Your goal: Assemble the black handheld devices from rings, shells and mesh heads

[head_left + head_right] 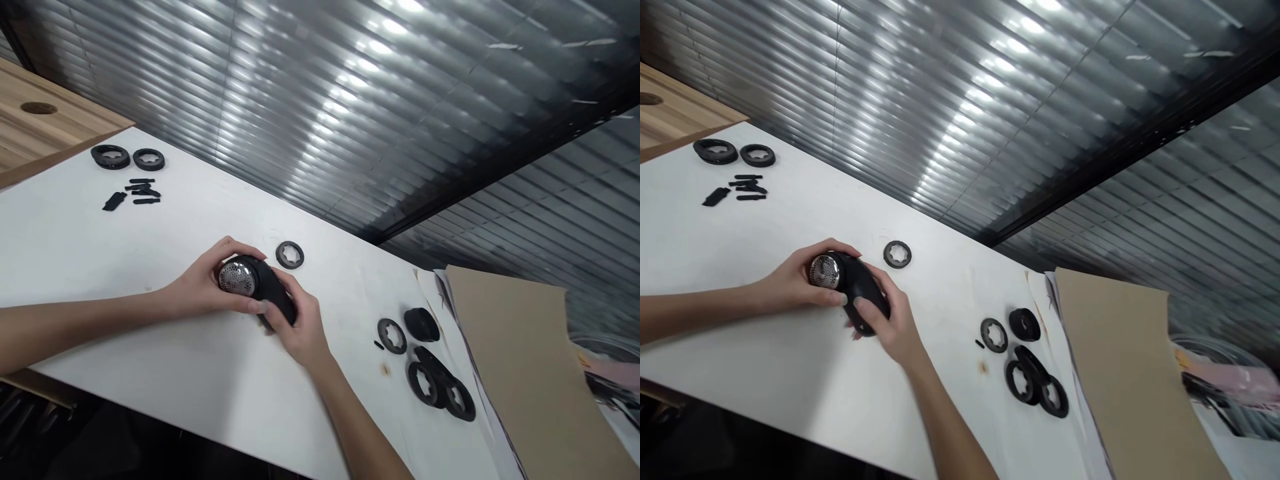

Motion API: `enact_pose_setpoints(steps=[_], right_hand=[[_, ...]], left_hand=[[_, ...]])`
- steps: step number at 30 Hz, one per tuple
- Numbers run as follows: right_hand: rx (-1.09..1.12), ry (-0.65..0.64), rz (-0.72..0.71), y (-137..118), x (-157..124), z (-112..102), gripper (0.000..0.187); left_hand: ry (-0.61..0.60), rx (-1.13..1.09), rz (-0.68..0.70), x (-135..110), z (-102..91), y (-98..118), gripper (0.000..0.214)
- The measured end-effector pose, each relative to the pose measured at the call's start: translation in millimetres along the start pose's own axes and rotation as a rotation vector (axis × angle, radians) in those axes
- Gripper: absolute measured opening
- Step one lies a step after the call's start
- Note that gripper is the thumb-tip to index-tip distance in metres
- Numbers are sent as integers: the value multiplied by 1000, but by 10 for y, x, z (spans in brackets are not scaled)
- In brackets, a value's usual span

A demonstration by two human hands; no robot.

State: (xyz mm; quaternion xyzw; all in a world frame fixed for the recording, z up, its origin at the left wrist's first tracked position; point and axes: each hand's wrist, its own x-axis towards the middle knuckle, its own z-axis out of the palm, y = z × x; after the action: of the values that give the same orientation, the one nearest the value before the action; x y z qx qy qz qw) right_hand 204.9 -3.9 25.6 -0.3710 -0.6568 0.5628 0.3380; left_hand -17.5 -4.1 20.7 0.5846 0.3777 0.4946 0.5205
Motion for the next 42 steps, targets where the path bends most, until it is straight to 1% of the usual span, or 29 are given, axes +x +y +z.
enact_pose_setpoints(steps=[2, 4, 5, 7, 9, 11, 14, 18, 21, 24, 26, 29, 32, 35, 38, 42], right_hand=[[-338, 201, -140, 23, -30, 22, 51], [-553, 325, -219, 47, -47, 22, 49], [-621, 356, -224, 55, -51, 16, 48], [-715, 378, -178, 53, -54, 4, 48], [-741, 374, -105, 30, -50, 1, 50], [-692, 360, -35, -3, -40, 7, 49], [-567, 334, 30, -36, -16, 17, 49], [-459, 280, 53, -36, 7, 9, 49], [-386, 270, 42, -20, 6, 17, 47], [-332, 277, 15, -7, -1, 45, 44], [-336, 286, 11, 2, -3, 59, 43], [-340, 311, 7, 27, 7, 41, 44], [-263, 388, -32, 65, 35, -21, 49], [-89, 434, -38, 99, 76, -92, 54], [89, 373, -16, 102, 119, -146, 55], [270, 302, -13, 54, 129, -175, 57]], left_hand=[[57, 70, 105, -32, 10, -5, 60], [92, 125, 213, -57, 21, -3, 61], [98, 147, 256, -66, 25, -2, 60], [97, 180, 305, -73, 33, -1, 60], [95, 194, 295, -69, 37, 0, 60], [110, 191, 260, -60, 37, 2, 60], [120, 173, 208, -52, 36, 6, 60], [106, 151, 205, -55, 41, 4, 61], [101, 103, 191, -48, 34, 6, 61], [119, 13, 53, -17, 9, 21, 59], [119, -47, -47, 8, -7, 40, 58], [119, -128, -122, 39, -14, 69, 59], [195, -203, -177, 76, -11, 78, 61], [296, -300, -221, 127, -22, 59, 63], [357, -382, -243, 173, -47, 39, 62], [345, -435, -265, 197, -61, 40, 56]])
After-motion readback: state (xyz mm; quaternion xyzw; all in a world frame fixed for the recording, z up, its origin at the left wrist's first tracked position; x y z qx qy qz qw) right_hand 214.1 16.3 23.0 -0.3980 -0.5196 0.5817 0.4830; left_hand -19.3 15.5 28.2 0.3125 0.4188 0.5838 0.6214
